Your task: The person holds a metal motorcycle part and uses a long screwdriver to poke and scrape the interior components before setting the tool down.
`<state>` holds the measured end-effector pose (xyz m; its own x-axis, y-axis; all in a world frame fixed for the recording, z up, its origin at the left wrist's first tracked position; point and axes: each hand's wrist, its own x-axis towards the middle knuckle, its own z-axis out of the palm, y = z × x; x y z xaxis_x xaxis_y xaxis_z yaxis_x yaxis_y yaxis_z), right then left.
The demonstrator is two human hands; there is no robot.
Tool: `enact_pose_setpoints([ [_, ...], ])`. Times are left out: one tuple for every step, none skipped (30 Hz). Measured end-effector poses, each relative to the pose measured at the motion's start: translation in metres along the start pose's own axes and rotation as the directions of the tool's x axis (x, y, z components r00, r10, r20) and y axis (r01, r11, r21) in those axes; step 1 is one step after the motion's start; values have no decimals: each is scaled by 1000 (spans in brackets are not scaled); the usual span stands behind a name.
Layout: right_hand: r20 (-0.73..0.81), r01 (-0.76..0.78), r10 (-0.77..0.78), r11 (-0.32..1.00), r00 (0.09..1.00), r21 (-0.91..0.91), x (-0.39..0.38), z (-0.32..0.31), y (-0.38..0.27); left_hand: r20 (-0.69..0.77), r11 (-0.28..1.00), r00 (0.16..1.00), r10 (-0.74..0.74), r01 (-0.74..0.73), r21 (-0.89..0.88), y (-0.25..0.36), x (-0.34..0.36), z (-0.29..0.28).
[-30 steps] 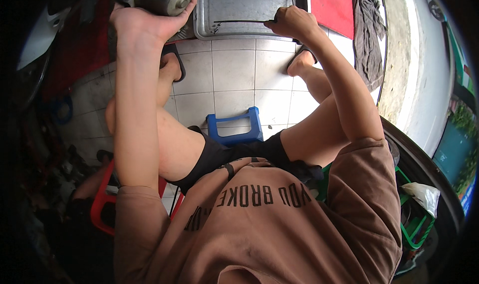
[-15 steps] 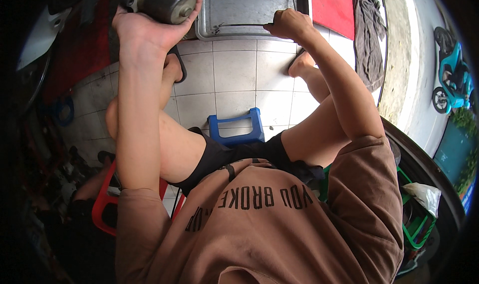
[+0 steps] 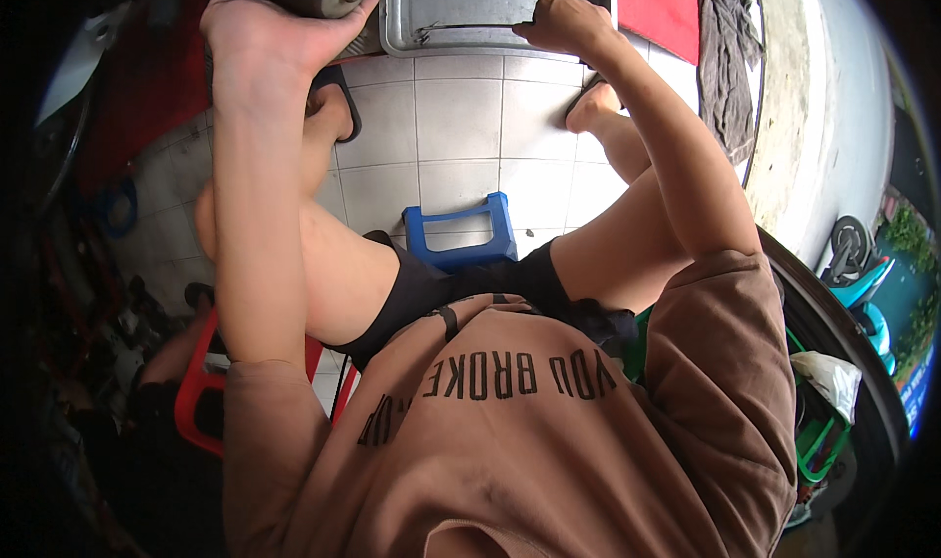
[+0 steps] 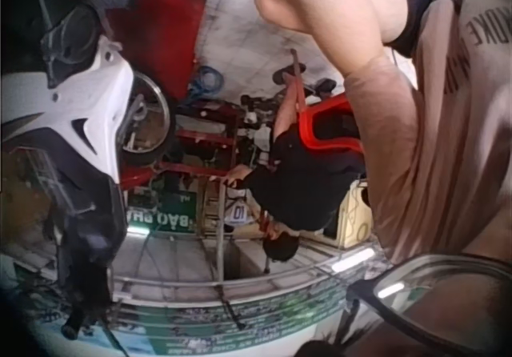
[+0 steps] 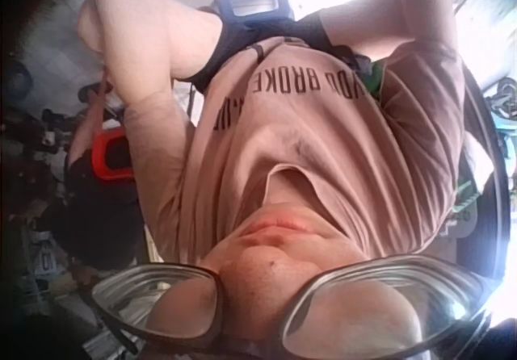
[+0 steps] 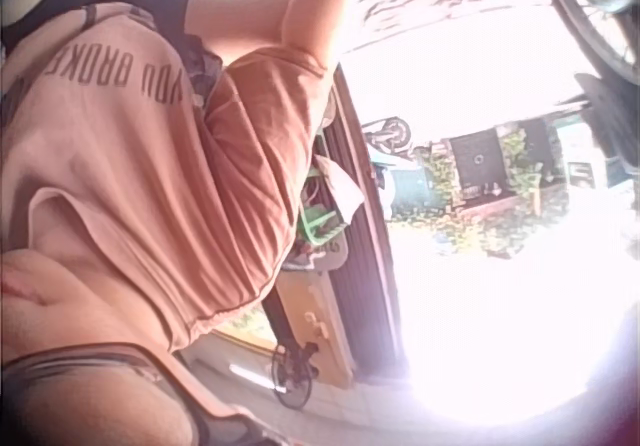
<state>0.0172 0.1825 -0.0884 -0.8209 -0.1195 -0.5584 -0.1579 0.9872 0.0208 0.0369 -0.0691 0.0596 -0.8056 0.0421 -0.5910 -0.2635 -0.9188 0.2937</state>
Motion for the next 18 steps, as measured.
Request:
enact_pose_setpoints([
  [-15,-5,4,1000,1000,-21,3,3,1,-94,997,993,66,-62,44,-6,1,7],
  [-38,22,-21,1000,999,17,5,6,2,-183,988,974,134,-118,95,-10,1,11],
  [-68,48,-44,997,997,53,4,2,0,-155,987,978,142,-128,98,-10,3,9],
  [-65,37,-42,997,997,-75,-1,-2,-1,-127,985,981,150,-138,100,-10,6,7],
  [-67,-2,-1,999,998,-50,-3,-5,-5,-98,984,983,158,-148,103,-8,8,4],
  [-41,-3,2,999,999,-33,-4,-8,-6,2,993,996,95,-94,76,-4,7,-3],
  [-16,-4,4,1000,1000,-16,-6,-9,-7,23,997,999,48,-49,55,-2,7,-7],
  [-17,-10,10,1000,1000,-6,-7,-12,-8,46,999,999,1,-3,34,1,8,-10],
  [17,-44,44,999,999,31,-12,-21,-14,-31,996,998,56,-54,66,-4,8,-3],
  [23,-30,29,999,999,35,-13,-21,-14,-110,990,988,108,-96,106,-9,8,3],
  [29,-16,15,999,999,39,-13,-20,-13,-110,989,988,109,-98,108,-10,8,3],
  [5,22,-22,999,1000,34,-13,-21,-13,-108,989,988,113,-101,109,-11,9,2],
  [16,10,-11,999,1000,48,-14,-21,-13,-106,988,988,117,-105,111,-11,9,2],
  [26,-1,-1,998,1000,61,-14,-23,-15,-78,995,995,58,-51,86,-6,7,-1],
  [37,-12,9,997,999,75,-15,-23,-16,-51,998,999,-2,5,64,-3,4,-2],
  [-14,35,-36,999,999,-14,-7,-15,-11,-83,995,995,49,-42,88,-6,6,1],
  [-54,206,-211,975,976,-84,2,-5,-3,-116,990,988,99,-85,114,-9,7,2],
  [-85,316,-333,935,939,-161,-2,3,24,-58,992,996,61,-54,114,-17,8,7],
])
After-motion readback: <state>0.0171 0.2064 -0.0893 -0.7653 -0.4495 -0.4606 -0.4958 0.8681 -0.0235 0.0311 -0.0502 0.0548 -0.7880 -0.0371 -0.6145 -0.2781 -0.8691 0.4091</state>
